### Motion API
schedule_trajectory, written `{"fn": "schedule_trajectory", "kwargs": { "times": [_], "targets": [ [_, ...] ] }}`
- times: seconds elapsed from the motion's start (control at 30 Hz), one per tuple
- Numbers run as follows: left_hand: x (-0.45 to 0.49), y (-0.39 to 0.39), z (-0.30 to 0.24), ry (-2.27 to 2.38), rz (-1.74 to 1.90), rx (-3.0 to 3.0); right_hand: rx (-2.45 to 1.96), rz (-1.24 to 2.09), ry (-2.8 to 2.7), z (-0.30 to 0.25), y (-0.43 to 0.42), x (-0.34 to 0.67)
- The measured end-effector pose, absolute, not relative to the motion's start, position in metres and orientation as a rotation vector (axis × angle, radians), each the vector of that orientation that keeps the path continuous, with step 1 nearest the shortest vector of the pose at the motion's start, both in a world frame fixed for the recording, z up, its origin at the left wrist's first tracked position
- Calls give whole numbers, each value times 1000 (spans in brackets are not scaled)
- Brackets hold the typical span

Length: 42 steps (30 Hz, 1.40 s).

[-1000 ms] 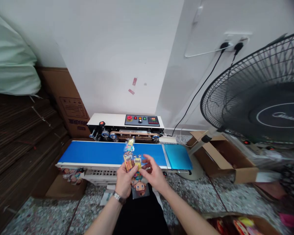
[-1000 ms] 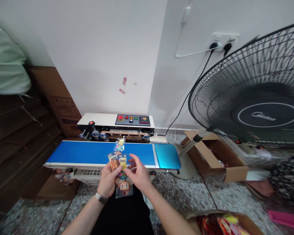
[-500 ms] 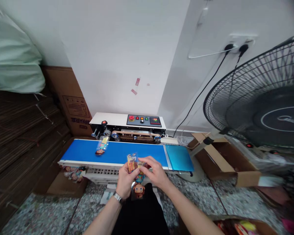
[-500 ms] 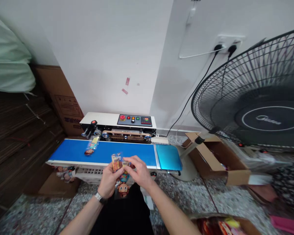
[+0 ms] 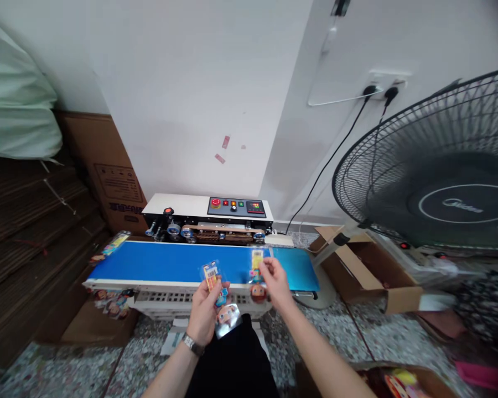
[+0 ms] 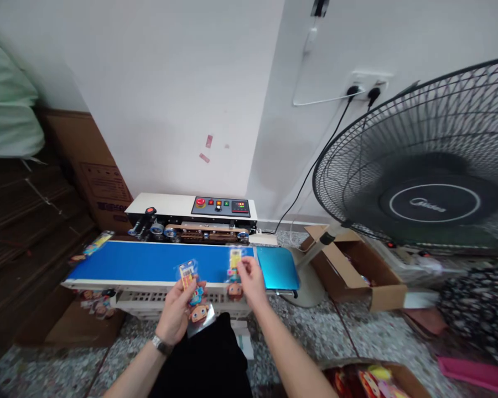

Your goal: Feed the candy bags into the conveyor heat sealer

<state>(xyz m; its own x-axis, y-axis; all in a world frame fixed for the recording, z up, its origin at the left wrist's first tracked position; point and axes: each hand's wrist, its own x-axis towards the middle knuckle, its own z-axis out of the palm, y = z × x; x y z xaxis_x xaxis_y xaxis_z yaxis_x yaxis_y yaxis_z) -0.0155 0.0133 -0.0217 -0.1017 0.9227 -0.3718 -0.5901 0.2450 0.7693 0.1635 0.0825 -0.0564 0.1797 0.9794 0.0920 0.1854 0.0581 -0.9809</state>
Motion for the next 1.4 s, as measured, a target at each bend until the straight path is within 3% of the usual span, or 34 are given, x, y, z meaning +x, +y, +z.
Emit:
{"fn": "schedule_trajectory", "kwargs": {
  "times": [0.17, 0.4, 0.5, 0.63, 0.77, 1.2, 1.4],
  "targets": [
    [-19, 9, -22, 1080, 1237, 416, -1857, 562, -1185, -67, 143, 219],
    [-17, 8, -21, 989, 1232, 445, -1937, 571, -1354, -65, 166, 205],
    [-18, 10, -20, 975, 1237, 493, -1770, 632, -1509, -49, 148, 182],
    [-18, 10, -16, 961, 1193, 582, -1117, 1025, -1829, -10, 103, 151],
    [-16, 8, -13, 938, 1173, 768, -808, 966, -2137, 24, 72, 132],
    [-16, 5, -7, 904, 1186, 807, -838, 699, -2174, 23, 56, 123],
    [-13, 6, -7, 942, 1204, 891, -852, 808, -2113, 20, 51, 126]
  ]
}}
